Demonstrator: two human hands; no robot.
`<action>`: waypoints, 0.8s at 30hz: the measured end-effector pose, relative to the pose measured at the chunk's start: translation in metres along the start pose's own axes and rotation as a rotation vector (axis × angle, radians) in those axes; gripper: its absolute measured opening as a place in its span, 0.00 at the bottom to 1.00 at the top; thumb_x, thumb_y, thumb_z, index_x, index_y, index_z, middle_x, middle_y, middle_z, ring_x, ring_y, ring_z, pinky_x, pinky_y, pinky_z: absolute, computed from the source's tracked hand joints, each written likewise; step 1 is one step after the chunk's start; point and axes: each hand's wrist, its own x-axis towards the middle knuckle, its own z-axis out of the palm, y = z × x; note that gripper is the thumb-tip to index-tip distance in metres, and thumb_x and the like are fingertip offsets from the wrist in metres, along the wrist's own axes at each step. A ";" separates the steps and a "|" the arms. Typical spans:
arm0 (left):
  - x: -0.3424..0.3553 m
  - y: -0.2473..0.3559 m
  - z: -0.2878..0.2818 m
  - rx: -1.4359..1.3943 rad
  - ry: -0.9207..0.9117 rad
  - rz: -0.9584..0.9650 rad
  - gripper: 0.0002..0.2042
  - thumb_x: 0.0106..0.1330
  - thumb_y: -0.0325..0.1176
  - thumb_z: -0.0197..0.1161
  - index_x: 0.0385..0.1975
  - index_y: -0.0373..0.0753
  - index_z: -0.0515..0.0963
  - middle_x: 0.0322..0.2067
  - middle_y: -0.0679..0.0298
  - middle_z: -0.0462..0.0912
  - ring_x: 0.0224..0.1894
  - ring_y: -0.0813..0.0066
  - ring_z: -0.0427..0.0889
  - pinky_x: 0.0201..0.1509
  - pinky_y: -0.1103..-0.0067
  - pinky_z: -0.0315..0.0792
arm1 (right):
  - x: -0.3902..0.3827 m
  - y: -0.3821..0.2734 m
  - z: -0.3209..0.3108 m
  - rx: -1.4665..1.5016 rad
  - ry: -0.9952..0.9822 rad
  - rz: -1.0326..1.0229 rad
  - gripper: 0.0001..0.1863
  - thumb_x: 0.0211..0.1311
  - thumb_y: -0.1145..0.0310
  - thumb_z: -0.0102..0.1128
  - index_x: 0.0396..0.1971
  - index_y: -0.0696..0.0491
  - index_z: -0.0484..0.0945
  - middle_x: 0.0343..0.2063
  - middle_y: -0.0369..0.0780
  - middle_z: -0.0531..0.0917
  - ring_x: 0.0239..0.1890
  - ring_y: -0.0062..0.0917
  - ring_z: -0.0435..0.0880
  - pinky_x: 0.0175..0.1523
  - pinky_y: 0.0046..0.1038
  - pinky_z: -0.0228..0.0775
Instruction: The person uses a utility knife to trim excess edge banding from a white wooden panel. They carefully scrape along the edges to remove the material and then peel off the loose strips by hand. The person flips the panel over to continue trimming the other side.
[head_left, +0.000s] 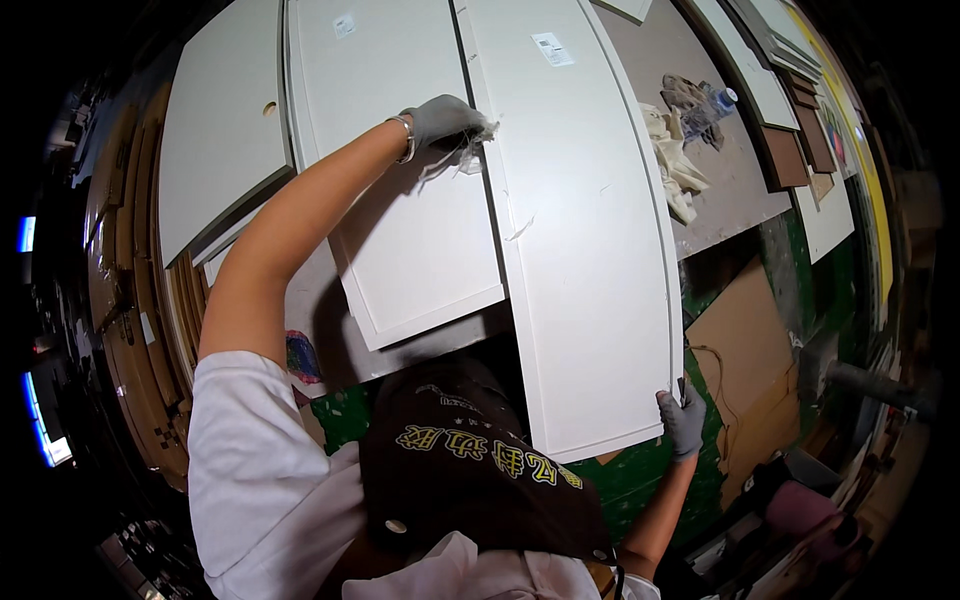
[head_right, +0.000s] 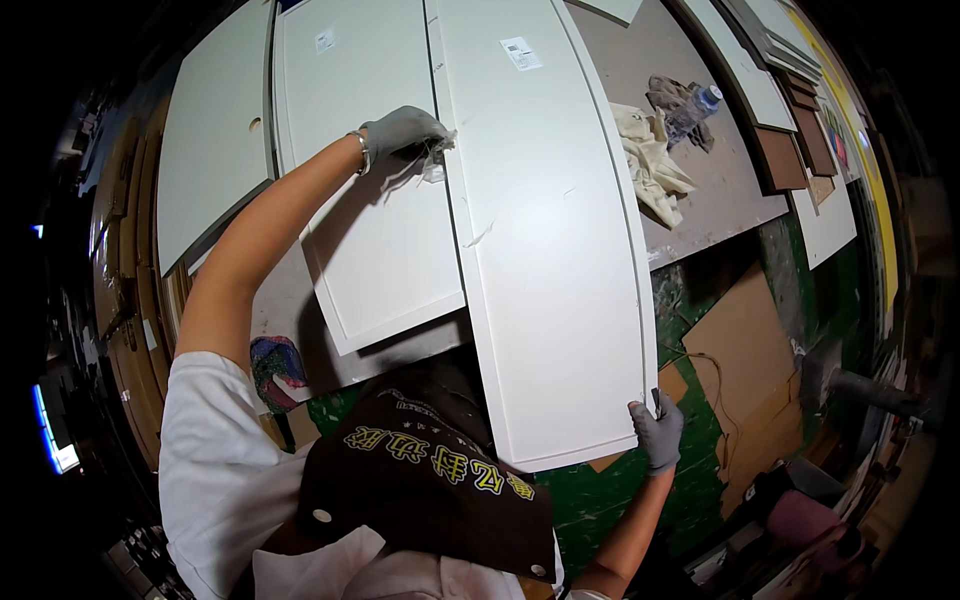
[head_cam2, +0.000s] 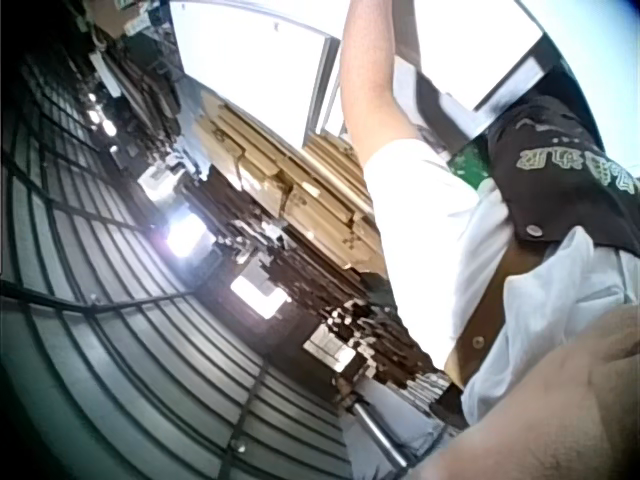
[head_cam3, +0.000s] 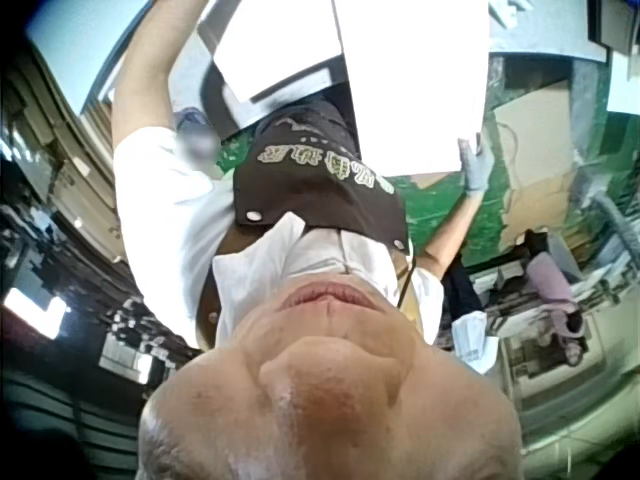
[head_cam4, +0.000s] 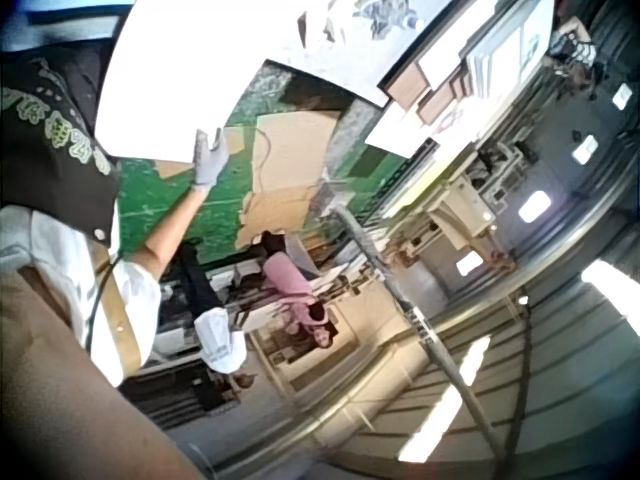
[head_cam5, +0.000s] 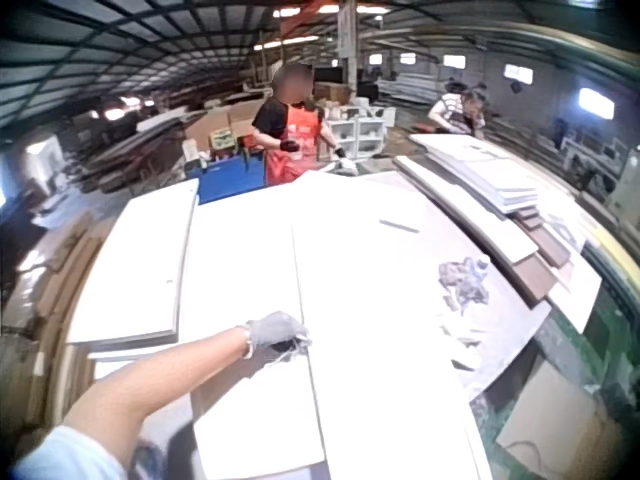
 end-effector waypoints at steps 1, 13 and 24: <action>0.005 0.001 -0.001 0.042 -0.007 0.018 0.12 0.63 0.37 0.62 0.28 0.34 0.83 0.23 0.65 0.81 0.23 0.79 0.78 0.27 0.81 0.70 | 0.000 0.002 -0.002 -0.021 0.000 0.000 0.16 0.59 0.67 0.70 0.38 0.62 0.76 0.19 0.29 0.72 0.19 0.09 0.66 0.22 0.19 0.58; 0.011 0.018 0.006 0.210 0.144 -0.016 0.15 0.62 0.43 0.59 0.23 0.38 0.83 0.20 0.63 0.82 0.20 0.74 0.78 0.27 0.75 0.70 | -0.005 -0.008 0.006 -0.059 -0.016 -0.015 0.12 0.59 0.68 0.69 0.34 0.59 0.77 0.19 0.28 0.74 0.19 0.09 0.67 0.23 0.18 0.57; -0.004 -0.007 -0.050 0.886 0.477 0.361 0.12 0.62 0.40 0.61 0.40 0.41 0.81 0.40 0.57 0.83 0.43 0.57 0.83 0.49 0.69 0.75 | -0.006 -0.005 0.002 -0.058 -0.027 0.049 0.11 0.59 0.69 0.69 0.36 0.60 0.78 0.21 0.29 0.76 0.21 0.10 0.68 0.24 0.18 0.58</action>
